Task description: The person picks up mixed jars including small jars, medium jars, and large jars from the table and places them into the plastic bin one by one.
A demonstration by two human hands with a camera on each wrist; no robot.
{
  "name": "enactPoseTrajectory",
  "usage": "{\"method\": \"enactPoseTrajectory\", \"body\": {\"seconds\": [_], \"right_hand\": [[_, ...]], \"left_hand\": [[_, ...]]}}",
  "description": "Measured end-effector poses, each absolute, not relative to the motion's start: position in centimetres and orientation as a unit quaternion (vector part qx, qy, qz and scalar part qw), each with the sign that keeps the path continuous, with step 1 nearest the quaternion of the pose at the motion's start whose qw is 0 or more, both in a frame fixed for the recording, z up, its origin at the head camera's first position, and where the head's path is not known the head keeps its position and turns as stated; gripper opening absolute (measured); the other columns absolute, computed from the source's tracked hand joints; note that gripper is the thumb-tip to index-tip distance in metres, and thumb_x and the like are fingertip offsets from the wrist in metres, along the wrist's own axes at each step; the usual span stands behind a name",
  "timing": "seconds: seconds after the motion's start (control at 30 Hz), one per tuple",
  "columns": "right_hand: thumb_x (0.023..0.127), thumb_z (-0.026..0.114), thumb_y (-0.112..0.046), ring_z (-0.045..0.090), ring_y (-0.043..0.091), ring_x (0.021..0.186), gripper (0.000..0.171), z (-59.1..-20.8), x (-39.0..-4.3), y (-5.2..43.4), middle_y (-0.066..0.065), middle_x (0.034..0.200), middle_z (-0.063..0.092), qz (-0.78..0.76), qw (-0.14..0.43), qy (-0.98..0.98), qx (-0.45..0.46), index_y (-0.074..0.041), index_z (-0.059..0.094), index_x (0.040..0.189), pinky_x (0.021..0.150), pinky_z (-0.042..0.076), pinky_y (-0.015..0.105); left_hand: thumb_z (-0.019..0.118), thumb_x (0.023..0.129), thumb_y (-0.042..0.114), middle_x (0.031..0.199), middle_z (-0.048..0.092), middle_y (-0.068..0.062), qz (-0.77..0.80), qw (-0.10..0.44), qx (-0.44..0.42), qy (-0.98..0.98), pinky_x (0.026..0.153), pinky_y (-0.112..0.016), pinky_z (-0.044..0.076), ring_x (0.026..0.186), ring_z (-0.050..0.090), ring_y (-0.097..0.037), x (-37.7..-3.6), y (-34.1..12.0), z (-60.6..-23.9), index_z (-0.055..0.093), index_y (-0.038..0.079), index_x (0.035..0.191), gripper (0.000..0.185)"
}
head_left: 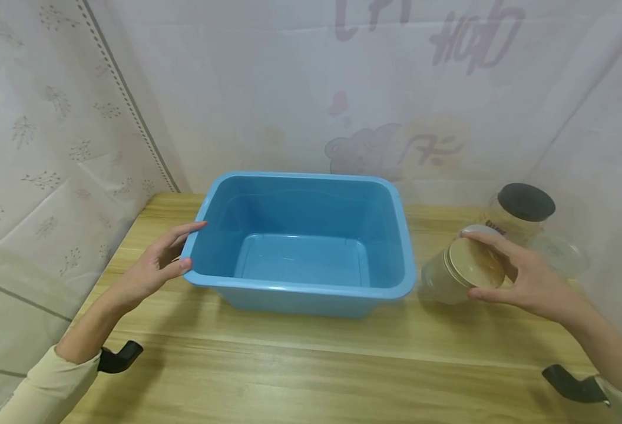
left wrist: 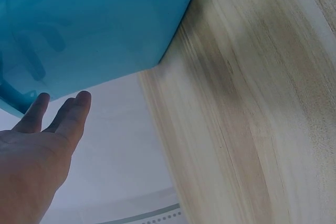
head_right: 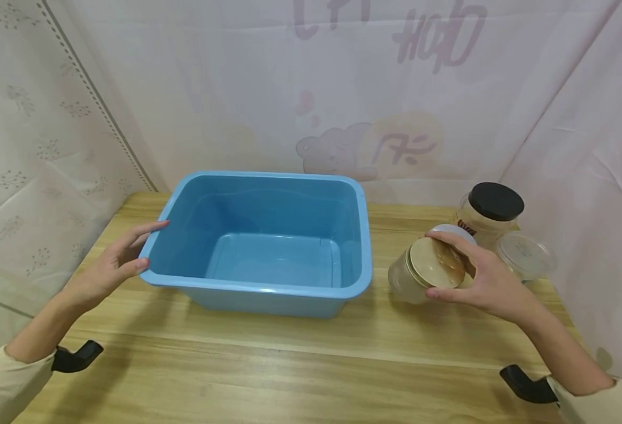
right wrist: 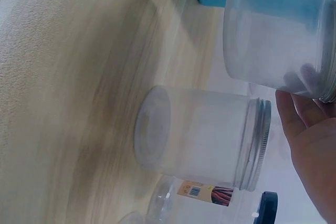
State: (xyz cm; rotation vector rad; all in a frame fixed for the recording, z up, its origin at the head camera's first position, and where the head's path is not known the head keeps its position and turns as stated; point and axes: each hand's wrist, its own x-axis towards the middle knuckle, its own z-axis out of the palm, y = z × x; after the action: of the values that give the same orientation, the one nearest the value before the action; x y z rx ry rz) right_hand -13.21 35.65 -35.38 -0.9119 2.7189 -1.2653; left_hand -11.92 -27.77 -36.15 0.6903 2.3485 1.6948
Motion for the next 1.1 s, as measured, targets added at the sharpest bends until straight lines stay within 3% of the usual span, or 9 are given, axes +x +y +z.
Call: {"method": "enactPoseTrajectory", "body": {"seconds": [0.3,0.63,1.1], "right_hand": [[0.061,0.091,0.015,0.034,0.014,0.142,0.103,-35.0,-13.4,35.7,0.019,0.149,0.044,-0.407,-0.007,0.863,-0.299,0.000,0.044,0.151,0.107,0.029,0.016],[0.062,0.091,0.014,0.035,0.013,0.141,0.101,-34.4,-13.4,35.0,0.011,0.148,0.047,-0.412,-0.007,0.863,-0.294,-0.002,0.044,0.151,0.107,0.029,0.016],[0.063,0.092,0.010,0.035,0.009,0.140,0.101,-32.4,-14.0,35.7,0.005,0.151,0.047,-0.377,-0.039,0.887,-0.264,-0.008,0.047,0.152,0.105,0.027,0.013]], "left_hand": [[0.050,0.103,0.001,0.164,0.019,-0.016,0.563,0.080,0.228,0.791,0.096,-0.028,0.045,0.142,0.028,-0.048,-12.0,-27.6,-36.0,0.035,0.018,0.159,0.060],[0.049,0.102,-0.001,0.163,0.021,-0.018,0.568,0.077,0.233,0.785,0.094,-0.029,0.047,0.137,0.042,-0.020,-12.1,-27.6,-36.1,0.033,0.018,0.160,0.063],[0.050,0.101,-0.003,0.160,0.024,-0.024,0.574,0.071,0.235,0.781,0.091,-0.031,0.049,0.131,0.047,-0.017,-12.1,-27.5,-36.1,0.035,0.015,0.158,0.062]]}}
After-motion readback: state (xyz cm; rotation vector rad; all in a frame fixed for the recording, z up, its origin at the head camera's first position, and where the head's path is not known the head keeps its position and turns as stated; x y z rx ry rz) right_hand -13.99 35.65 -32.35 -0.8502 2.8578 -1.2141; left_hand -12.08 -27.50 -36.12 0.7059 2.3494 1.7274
